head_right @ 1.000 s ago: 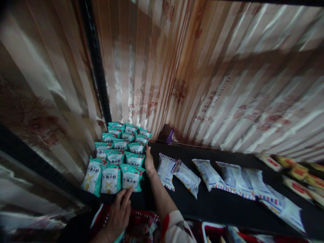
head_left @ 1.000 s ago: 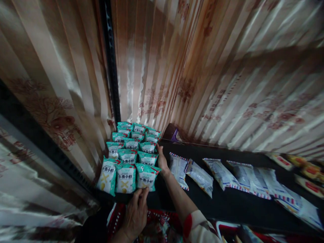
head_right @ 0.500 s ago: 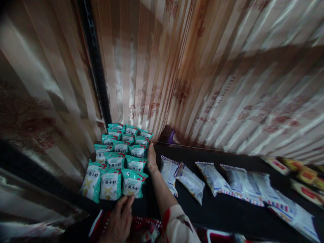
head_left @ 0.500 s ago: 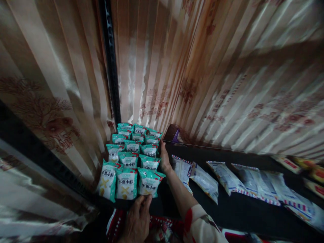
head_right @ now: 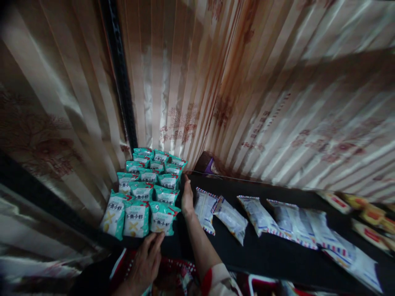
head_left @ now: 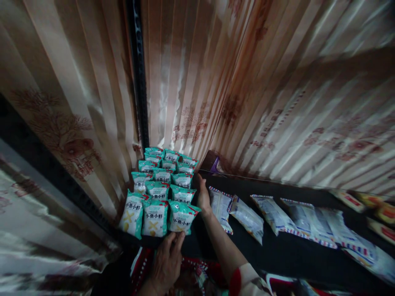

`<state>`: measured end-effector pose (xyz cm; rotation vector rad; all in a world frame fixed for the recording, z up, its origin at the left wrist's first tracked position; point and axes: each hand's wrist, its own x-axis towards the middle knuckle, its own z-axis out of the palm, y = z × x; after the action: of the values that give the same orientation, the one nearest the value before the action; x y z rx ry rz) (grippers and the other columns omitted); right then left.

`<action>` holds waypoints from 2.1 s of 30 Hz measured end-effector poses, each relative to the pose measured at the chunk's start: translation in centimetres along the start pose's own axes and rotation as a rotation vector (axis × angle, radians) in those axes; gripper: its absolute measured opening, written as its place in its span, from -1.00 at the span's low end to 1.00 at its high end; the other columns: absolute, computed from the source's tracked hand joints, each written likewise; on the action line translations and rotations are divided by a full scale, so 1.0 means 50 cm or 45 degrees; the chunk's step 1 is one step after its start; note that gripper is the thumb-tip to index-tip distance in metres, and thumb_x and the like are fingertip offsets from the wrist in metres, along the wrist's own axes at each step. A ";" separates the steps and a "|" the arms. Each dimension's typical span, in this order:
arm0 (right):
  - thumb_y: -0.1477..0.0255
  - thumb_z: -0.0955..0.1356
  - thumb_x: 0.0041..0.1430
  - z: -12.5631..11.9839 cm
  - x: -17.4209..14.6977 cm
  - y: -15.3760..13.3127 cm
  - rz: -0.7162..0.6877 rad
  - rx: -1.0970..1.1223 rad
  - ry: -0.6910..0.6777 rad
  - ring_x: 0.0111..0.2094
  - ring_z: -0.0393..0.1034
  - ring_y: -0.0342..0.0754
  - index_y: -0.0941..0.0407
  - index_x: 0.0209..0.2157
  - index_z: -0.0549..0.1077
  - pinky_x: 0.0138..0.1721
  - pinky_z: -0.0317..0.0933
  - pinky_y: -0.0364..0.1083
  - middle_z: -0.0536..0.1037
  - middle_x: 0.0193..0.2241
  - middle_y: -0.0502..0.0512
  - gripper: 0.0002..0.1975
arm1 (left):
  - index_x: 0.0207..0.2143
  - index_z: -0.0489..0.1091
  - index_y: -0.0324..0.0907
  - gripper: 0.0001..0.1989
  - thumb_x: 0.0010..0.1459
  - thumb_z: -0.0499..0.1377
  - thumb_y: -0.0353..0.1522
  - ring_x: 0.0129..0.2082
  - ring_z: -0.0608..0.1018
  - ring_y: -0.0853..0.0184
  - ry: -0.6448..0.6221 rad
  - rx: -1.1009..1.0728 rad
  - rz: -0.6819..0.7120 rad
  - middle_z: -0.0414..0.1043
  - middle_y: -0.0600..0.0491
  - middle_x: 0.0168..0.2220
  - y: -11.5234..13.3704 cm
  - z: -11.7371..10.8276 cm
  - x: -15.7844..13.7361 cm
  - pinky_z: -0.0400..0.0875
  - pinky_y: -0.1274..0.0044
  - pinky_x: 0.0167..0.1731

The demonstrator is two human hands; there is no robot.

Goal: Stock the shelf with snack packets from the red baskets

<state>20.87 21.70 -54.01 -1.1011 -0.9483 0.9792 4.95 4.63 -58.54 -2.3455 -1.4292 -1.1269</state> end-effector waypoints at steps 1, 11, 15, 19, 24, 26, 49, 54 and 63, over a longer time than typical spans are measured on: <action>-0.01 0.11 0.17 -0.006 -0.017 -0.006 0.028 0.017 0.032 0.21 0.08 -0.02 0.04 0.14 0.24 0.20 -0.02 0.05 0.23 0.19 0.03 -0.38 | 0.17 0.13 -0.11 -0.50 0.18 -0.10 -0.52 -0.10 0.49 0.37 -0.008 -0.012 -0.004 0.38 -0.05 -0.09 0.000 0.000 -0.001 0.44 0.59 -0.15; 0.11 0.23 0.16 -0.087 -0.286 -0.092 -0.043 -0.161 0.083 -0.13 0.42 0.05 0.07 -0.05 0.40 -0.09 0.28 0.06 0.53 -0.13 0.15 -0.57 | 0.09 0.23 -0.25 -0.54 0.15 -0.14 -0.53 0.03 0.39 0.30 -0.337 -0.314 -0.205 0.29 -0.15 0.00 0.019 -0.039 -0.044 0.38 0.42 0.00; 0.18 0.26 0.16 -0.146 -0.395 -0.078 0.047 -0.449 -0.087 -0.35 0.45 0.02 0.03 -0.16 0.47 -0.25 0.33 0.03 0.59 -0.34 0.09 -0.68 | 0.06 0.25 -0.22 -0.53 0.11 -0.13 -0.55 0.12 0.31 0.26 -0.430 -0.350 -0.126 0.22 -0.14 0.09 0.045 -0.065 -0.111 0.35 0.36 0.04; 0.30 0.26 0.16 -0.184 -0.414 -0.073 -0.295 -0.874 -0.164 -0.19 0.42 0.08 -0.01 -0.18 0.51 -0.11 0.29 0.12 0.58 -0.26 0.11 -0.75 | 0.03 0.27 -0.22 -0.54 0.07 -0.10 -0.58 0.10 0.35 0.26 -0.545 -0.403 -0.110 0.18 -0.16 0.14 0.071 -0.072 -0.156 0.39 0.38 -0.01; 0.35 0.22 0.17 -0.184 -0.336 -0.091 -0.603 -1.386 -0.229 0.23 -0.04 0.19 0.02 0.00 0.41 0.13 -0.01 0.27 0.30 0.15 0.11 -0.64 | 0.00 0.31 -0.16 -0.47 -0.04 -0.05 -0.64 0.04 0.42 0.30 -0.922 -0.479 -0.373 0.14 -0.07 0.19 0.085 -0.076 -0.170 0.34 0.42 0.05; 0.34 0.22 0.18 -0.183 -0.301 -0.090 -0.618 -1.552 -0.308 0.28 -0.21 0.24 0.03 0.01 0.40 0.13 -0.08 0.30 0.21 0.20 0.10 -0.63 | 0.03 0.29 -0.14 -0.46 -0.02 -0.02 -0.62 0.03 0.43 0.29 -1.034 -0.475 -0.475 0.12 -0.05 0.21 0.083 -0.079 -0.180 0.31 0.45 0.07; 0.38 0.18 0.20 -0.283 -0.343 -0.103 -0.663 -1.333 -0.334 0.16 0.13 0.12 0.08 -0.07 0.44 0.11 0.11 0.24 0.37 0.08 0.16 -0.67 | 0.11 0.19 -0.16 -0.45 0.03 0.11 -0.50 0.07 0.33 0.14 -0.903 -0.047 -1.218 0.38 -0.08 -0.04 0.037 0.003 -0.221 0.18 0.35 0.07; 0.42 0.21 0.17 -0.242 -0.432 -0.079 -0.539 -1.032 -0.491 0.09 0.24 0.08 0.03 -0.07 0.45 0.10 0.16 0.21 0.45 0.01 0.13 -0.68 | 0.04 0.28 -0.24 -0.55 0.06 0.06 -0.52 -0.01 0.39 0.18 -0.879 -0.040 -1.215 0.37 -0.12 -0.09 0.045 0.000 -0.208 0.23 0.41 0.00; 0.28 0.27 0.10 -0.195 -0.496 -0.049 -0.044 -0.740 -0.262 -0.11 0.41 0.10 0.01 -0.17 0.50 0.02 0.23 0.16 0.55 -0.18 0.12 -0.71 | 0.07 0.24 -0.18 -0.52 0.05 0.07 -0.51 0.06 0.32 0.25 -0.635 -0.384 -0.907 0.30 -0.06 0.01 0.106 -0.098 -0.170 0.22 0.40 0.08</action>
<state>23.38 -4.85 -56.39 -1.4735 -1.4720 0.8162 4.64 -6.46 -59.67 -2.4929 -2.5796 -0.9639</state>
